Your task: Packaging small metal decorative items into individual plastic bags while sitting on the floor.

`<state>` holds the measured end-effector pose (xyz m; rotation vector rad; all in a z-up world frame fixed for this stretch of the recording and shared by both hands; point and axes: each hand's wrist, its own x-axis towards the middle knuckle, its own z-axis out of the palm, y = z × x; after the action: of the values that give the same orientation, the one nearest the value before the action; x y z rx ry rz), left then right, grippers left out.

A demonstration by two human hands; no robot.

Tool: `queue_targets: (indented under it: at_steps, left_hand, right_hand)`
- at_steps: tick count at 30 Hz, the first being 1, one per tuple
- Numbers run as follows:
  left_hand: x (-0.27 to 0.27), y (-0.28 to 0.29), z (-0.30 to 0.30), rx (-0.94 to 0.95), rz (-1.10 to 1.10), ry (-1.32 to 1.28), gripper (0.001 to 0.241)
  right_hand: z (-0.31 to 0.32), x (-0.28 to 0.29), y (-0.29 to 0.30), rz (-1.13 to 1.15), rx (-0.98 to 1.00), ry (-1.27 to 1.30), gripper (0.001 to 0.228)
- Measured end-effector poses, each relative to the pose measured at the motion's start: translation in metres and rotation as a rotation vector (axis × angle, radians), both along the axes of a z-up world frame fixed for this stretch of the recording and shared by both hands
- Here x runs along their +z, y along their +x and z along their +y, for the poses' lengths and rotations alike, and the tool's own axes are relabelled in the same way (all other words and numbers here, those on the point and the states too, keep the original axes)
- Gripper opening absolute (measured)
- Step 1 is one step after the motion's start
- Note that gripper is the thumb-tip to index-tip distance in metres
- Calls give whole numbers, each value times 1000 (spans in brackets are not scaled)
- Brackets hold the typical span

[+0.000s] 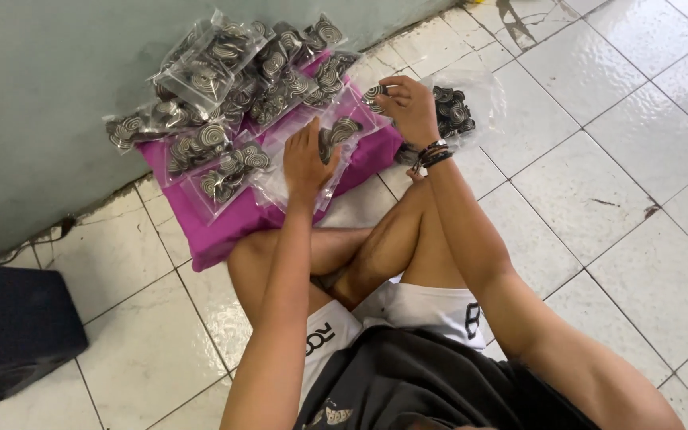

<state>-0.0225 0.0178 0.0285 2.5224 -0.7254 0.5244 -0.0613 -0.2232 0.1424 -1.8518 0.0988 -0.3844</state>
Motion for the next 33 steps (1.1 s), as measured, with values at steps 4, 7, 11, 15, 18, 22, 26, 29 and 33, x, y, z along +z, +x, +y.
queue_targets:
  at_steps: [4,7,11,15,18,22,26,29,33]
  left_hand:
    - [-3,4,0,2,-9,23,82]
    - [-5,4,2,-37,51,24,89]
    - [-7,7,-3,7,-286,-126,91]
    - [-17,14,-5,10,-268,-170,86]
    - [-19,13,-5,6,-255,-217,87]
    - [-30,19,-4,27,-248,-211,89]
    - [-25,14,-3,13,-215,-220,85]
    - [-28,18,-2,8,-228,-213,83]
    - [-16,11,-3,24,-178,-178,77]
  right_hand:
    - [-3,16,2,107,41,-20,23]
    - [0,29,-2,106,140,-178,17]
    - [1,43,6,58,307,-232,29]
    - [7,48,19,89,366,-376,34]
    - [16,56,24,83,396,-413,34]
    - [16,51,36,68,396,-311,34]
    - [15,45,38,23,390,-252,31]
    - [14,47,31,-24,365,-159,30]
    - [6,37,13,-207,71,56,18]
